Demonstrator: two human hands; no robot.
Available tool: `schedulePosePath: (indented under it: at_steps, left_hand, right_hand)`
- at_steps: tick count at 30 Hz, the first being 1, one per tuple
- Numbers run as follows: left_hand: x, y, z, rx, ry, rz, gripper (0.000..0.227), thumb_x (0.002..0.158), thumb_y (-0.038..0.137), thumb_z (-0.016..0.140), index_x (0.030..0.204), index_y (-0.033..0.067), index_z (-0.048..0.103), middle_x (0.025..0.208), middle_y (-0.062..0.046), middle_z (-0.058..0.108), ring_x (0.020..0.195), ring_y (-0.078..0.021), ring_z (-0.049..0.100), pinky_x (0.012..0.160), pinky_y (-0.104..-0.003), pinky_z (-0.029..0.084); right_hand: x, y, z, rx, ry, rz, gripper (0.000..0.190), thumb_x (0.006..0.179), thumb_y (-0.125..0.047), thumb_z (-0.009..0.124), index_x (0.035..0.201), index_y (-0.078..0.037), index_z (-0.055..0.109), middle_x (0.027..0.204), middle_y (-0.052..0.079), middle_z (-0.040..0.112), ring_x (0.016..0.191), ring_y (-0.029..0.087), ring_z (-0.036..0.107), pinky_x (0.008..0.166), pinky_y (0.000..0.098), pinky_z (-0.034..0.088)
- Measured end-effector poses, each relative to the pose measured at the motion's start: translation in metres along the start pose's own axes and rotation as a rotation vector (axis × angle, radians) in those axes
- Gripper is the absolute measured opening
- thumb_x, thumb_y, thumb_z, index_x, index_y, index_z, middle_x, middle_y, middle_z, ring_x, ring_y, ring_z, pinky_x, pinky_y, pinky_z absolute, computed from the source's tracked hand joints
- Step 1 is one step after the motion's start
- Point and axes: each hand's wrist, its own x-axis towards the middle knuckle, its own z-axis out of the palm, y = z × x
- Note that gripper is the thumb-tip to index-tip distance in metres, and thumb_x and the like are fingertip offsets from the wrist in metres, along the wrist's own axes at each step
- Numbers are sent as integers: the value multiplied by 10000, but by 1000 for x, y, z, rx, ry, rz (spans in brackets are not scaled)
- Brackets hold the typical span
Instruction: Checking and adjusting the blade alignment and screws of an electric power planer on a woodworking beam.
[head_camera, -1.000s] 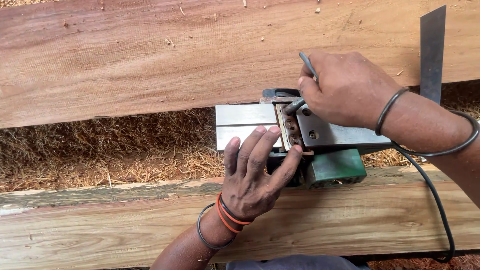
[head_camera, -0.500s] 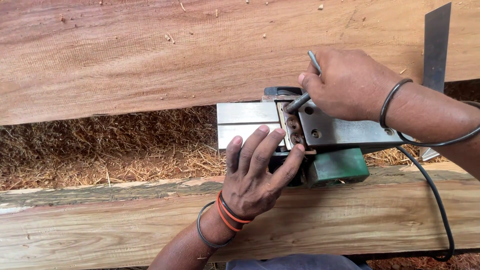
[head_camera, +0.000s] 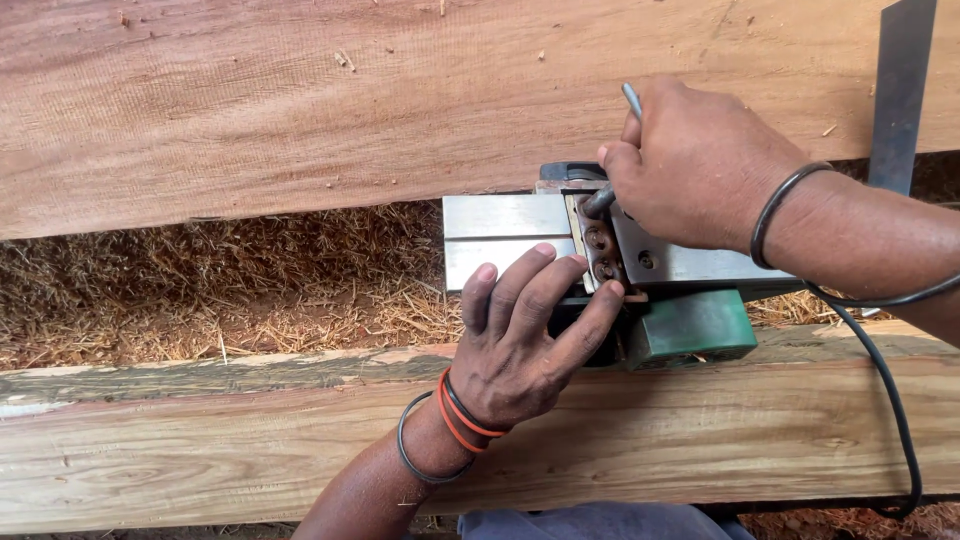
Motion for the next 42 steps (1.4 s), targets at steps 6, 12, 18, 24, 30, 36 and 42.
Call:
schedulePosePath:
  at_steps: [6, 12, 18, 24, 30, 36, 42]
  left_hand:
    - [0, -2, 0, 7, 28, 3, 325, 987, 251, 696, 1312, 253, 700, 1371, -68, 582, 1310, -229, 562, 1230, -430, 128]
    - [2, -2, 2, 9, 33, 8, 322, 984, 253, 715, 1306, 250, 705, 1358, -65, 584, 1296, -228, 568, 1217, -428, 148]
    - [0, -4, 1, -18, 33, 7, 307, 987, 238, 708, 1293, 232, 709, 1337, -67, 605, 1282, -223, 581, 1212, -421, 162]
    - [-1, -6, 2, -13, 63, 15, 313, 965, 133, 758, 1265, 213, 719, 1334, -60, 623, 1260, -221, 605, 1203, -425, 199]
    - [1, -5, 2, 11, 35, 22, 334, 979, 263, 739, 1312, 265, 710, 1340, -63, 599, 1270, -214, 580, 1205, -418, 169]
    - [0, -4, 3, 33, 47, 26, 339, 972, 274, 781, 1303, 281, 708, 1337, -60, 601, 1267, -215, 581, 1208, -422, 169]
    - [1, -1, 2, 32, 39, 25, 341, 964, 239, 758, 1298, 280, 705, 1333, -59, 594, 1281, -224, 572, 1203, -433, 176]
  right_hand:
    - [0, 2, -1, 70, -19, 26, 435, 1031, -276, 585, 705, -8, 689, 634, 164, 661, 549, 328, 624, 635, 446, 557]
    - [-2, 15, 12, 8, 137, -57, 258, 1008, -264, 593, 898, -31, 609, 736, 161, 691, 627, 395, 681, 653, 501, 561]
    - [-11, 18, 25, -80, 351, -272, 186, 1022, -201, 630, 967, -30, 583, 654, 143, 668, 525, 381, 669, 484, 480, 533]
    - [1, 30, 8, -56, 281, -533, 188, 1021, -204, 670, 1031, -82, 527, 658, 80, 648, 508, 316, 643, 469, 442, 504]
    - [6, 35, -20, -168, -2, -503, 143, 911, -240, 703, 1010, -148, 656, 693, 51, 714, 463, 267, 664, 510, 414, 534]
    - [-27, 19, -45, -154, -136, -61, 265, 1035, -436, 593, 973, -224, 739, 690, 8, 781, 411, 222, 645, 453, 353, 501]
    - [-35, 1, -34, 121, -233, 123, 349, 1072, -335, 605, 845, -98, 725, 631, 51, 755, 440, 209, 660, 451, 331, 506]
